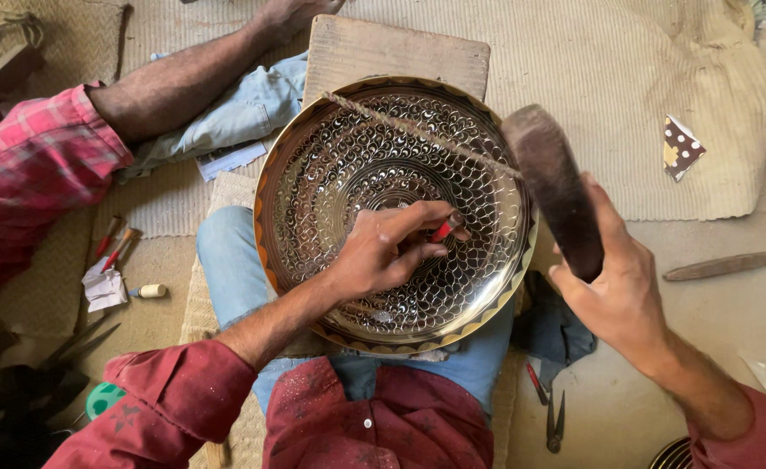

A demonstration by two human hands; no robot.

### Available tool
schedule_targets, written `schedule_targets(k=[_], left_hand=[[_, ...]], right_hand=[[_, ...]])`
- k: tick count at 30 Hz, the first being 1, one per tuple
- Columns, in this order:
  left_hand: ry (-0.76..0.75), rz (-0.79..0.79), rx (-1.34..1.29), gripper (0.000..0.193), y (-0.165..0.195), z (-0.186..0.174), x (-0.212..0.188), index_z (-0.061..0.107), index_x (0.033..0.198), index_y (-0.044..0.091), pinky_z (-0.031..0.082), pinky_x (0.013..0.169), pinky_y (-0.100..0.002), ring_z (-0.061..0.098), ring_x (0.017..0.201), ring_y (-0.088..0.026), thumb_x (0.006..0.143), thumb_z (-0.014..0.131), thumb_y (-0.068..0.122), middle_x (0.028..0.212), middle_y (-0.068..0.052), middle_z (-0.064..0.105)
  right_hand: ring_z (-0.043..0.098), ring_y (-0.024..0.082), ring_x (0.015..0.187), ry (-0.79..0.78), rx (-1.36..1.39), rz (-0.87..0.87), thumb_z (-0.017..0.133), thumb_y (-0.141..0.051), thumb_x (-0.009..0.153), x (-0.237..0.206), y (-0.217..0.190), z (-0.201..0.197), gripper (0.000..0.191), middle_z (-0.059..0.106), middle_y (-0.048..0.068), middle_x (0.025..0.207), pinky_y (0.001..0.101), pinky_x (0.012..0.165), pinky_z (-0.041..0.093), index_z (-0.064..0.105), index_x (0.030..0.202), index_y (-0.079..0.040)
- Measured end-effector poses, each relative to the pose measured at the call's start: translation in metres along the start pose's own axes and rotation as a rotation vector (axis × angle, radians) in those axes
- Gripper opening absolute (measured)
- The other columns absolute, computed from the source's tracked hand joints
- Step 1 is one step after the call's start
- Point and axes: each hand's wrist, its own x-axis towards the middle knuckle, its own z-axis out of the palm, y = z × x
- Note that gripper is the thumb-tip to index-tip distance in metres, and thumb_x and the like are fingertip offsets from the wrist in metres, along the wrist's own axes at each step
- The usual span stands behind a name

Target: The person sits on the floor with a decorative brass tray on their lap, holds a small red punch against the tray's patterned surface, and repeatedly strikes it with a wooden mallet to emboss the design, repositioning the punch across the tray as they work.

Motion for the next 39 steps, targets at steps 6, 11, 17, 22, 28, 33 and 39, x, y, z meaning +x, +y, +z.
schedule_targets(k=[6,11,17,22,28,33,39], left_hand=[[0.007,0.015,0.008,0.043,-0.003,0.003,0.0,0.059,0.132,0.009,0.064,0.081,-0.031,0.078,0.095,-0.02,0.093,0.077,0.013,0.11,-0.006,0.077],[0.007,0.049,-0.057,0.042,-0.005,0.002,-0.001,0.057,0.135,0.01,0.066,0.084,-0.029,0.078,0.099,-0.018,0.096,0.073,0.011,0.118,-0.005,0.078],[0.028,-0.09,-0.077,0.046,-0.003,0.003,0.0,0.053,0.137,0.004,0.066,0.084,-0.029,0.079,0.097,-0.017,0.095,0.073,0.007,0.121,-0.008,0.076],[0.018,-0.06,-0.118,0.043,0.001,-0.001,0.0,0.055,0.135,0.006,0.067,0.088,-0.03,0.08,0.104,-0.018,0.096,0.073,0.006,0.117,-0.006,0.078],[-0.044,0.013,-0.088,0.046,0.002,-0.008,0.003,0.059,0.132,0.005,0.066,0.088,-0.031,0.078,0.104,-0.02,0.09,0.078,0.007,0.115,-0.007,0.077],[-0.072,0.042,-0.084,0.044,0.0,-0.011,0.004,0.06,0.13,0.006,0.066,0.087,-0.03,0.078,0.103,-0.02,0.09,0.079,0.008,0.115,-0.007,0.077],[-0.103,0.036,-0.111,0.042,0.002,-0.012,0.004,0.061,0.131,0.008,0.066,0.087,-0.03,0.079,0.101,-0.018,0.092,0.078,0.009,0.113,-0.004,0.078]], right_hand=[[0.073,0.033,0.108,0.015,-0.051,-0.043,0.072,0.002,0.077,-0.001,0.005,0.002,0.084,0.069,0.017,0.133,0.0408,0.09,0.06,0.045,0.154,-0.02],[0.073,0.027,0.085,-0.121,-0.151,0.037,0.07,0.005,0.077,-0.001,0.005,0.001,0.088,0.073,0.011,0.107,0.0391,0.074,0.06,0.045,0.156,-0.023],[0.067,0.03,0.094,0.074,0.128,-0.017,0.071,0.001,0.073,0.002,-0.003,-0.002,0.091,0.066,0.013,0.115,0.0389,0.081,0.057,0.04,0.155,-0.021],[0.07,0.029,0.077,-0.131,-0.394,-0.08,0.072,0.009,0.067,0.004,-0.007,-0.006,0.092,0.065,0.01,0.086,0.0433,0.063,0.053,0.054,0.15,-0.026],[0.066,0.031,0.084,0.181,-0.198,-0.153,0.072,0.004,0.083,-0.005,-0.002,-0.005,0.08,0.066,0.012,0.108,0.0391,0.071,0.053,0.048,0.157,-0.014],[0.065,0.011,0.081,0.288,0.613,0.07,0.075,0.002,0.091,-0.023,-0.002,0.006,0.083,0.066,0.003,0.102,0.0272,0.076,0.057,0.033,0.161,-0.013],[0.069,0.018,0.081,0.041,0.078,0.009,0.073,0.006,0.074,-0.021,-0.004,0.017,0.087,0.069,0.006,0.099,0.0346,0.072,0.056,0.045,0.153,-0.012]])
